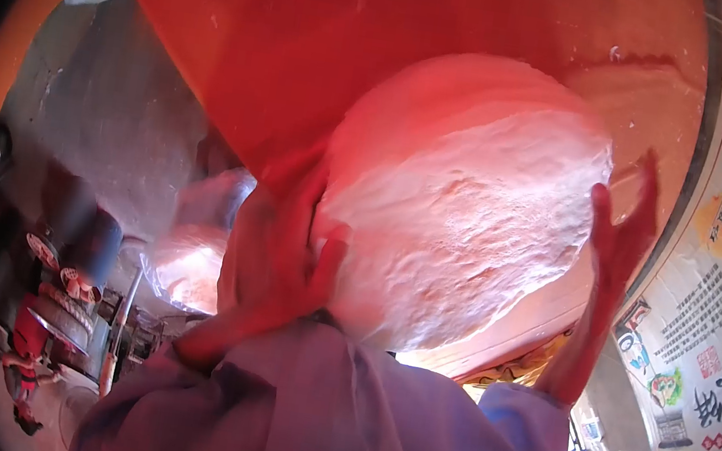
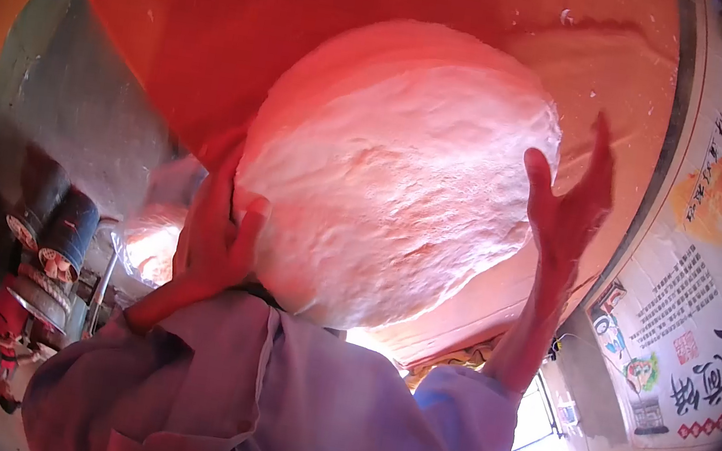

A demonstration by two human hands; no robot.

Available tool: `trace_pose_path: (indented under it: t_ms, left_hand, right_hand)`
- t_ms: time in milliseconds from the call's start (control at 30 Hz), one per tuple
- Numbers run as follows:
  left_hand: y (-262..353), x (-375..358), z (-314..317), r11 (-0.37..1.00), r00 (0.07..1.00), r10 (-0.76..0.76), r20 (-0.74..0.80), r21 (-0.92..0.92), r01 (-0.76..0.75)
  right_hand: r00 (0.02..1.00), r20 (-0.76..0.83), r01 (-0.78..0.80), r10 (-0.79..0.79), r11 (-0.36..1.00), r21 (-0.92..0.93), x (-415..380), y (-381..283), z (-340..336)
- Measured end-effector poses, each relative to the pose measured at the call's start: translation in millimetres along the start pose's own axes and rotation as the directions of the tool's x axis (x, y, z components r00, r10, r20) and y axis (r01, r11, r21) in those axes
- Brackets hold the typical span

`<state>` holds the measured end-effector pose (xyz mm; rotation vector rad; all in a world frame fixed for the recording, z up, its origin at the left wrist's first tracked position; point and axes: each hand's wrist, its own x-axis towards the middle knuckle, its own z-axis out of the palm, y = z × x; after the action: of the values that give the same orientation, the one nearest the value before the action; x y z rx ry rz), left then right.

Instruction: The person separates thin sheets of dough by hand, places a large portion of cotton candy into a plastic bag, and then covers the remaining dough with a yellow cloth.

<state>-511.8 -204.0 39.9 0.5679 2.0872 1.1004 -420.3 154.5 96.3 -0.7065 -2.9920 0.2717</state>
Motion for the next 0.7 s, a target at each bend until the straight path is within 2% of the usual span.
trace_pose_path:
  t_ms: [67,167,267,400,467,567,667,700]
  left_hand:
    - [1,0,1,1.000,1.000,0.007,-0.006,-0.022,-0.008]
    - [-4,1,3,0.994,0.993,0.090,-0.072,-0.054,-0.094]
    - [-2,-5,8,0.988,0.992,0.045,-0.115,-0.140,-0.061]
    - [2,-8,12,0.967,0.989,-0.020,-0.147,-0.255,-0.019]
    - [1,-6,13,0.963,0.989,0.037,-0.146,-0.259,-0.074]
    - [-17,-10,38,0.920,0.968,0.086,-0.236,-0.354,-0.168]
    - [-17,-10,42,0.914,0.959,0.057,-0.276,-0.373,-0.162]
    - [-13,-11,38,0.913,0.972,0.020,-0.236,-0.391,-0.114]
  right_hand:
    - [0.970,-0.011,0.241,-0.242,0.961,0.135,38,-52,-7]
    - [0.842,0.191,0.493,-0.505,0.863,0.110,72,-97,23]
    - [0.766,0.495,0.403,-0.410,0.906,0.126,90,-115,57]
    - [0.822,0.419,0.348,-0.386,0.922,0.168,80,-119,61]
    - [0.839,0.380,0.340,-0.390,0.920,0.195,77,-114,60]
    - [0.855,0.273,0.378,-0.440,0.891,0.252,75,-106,69]
    - [0.856,0.221,0.432,-0.467,0.881,0.191,72,-103,74]
    - [0.853,0.218,0.442,-0.475,0.878,0.183,72,-101,76]
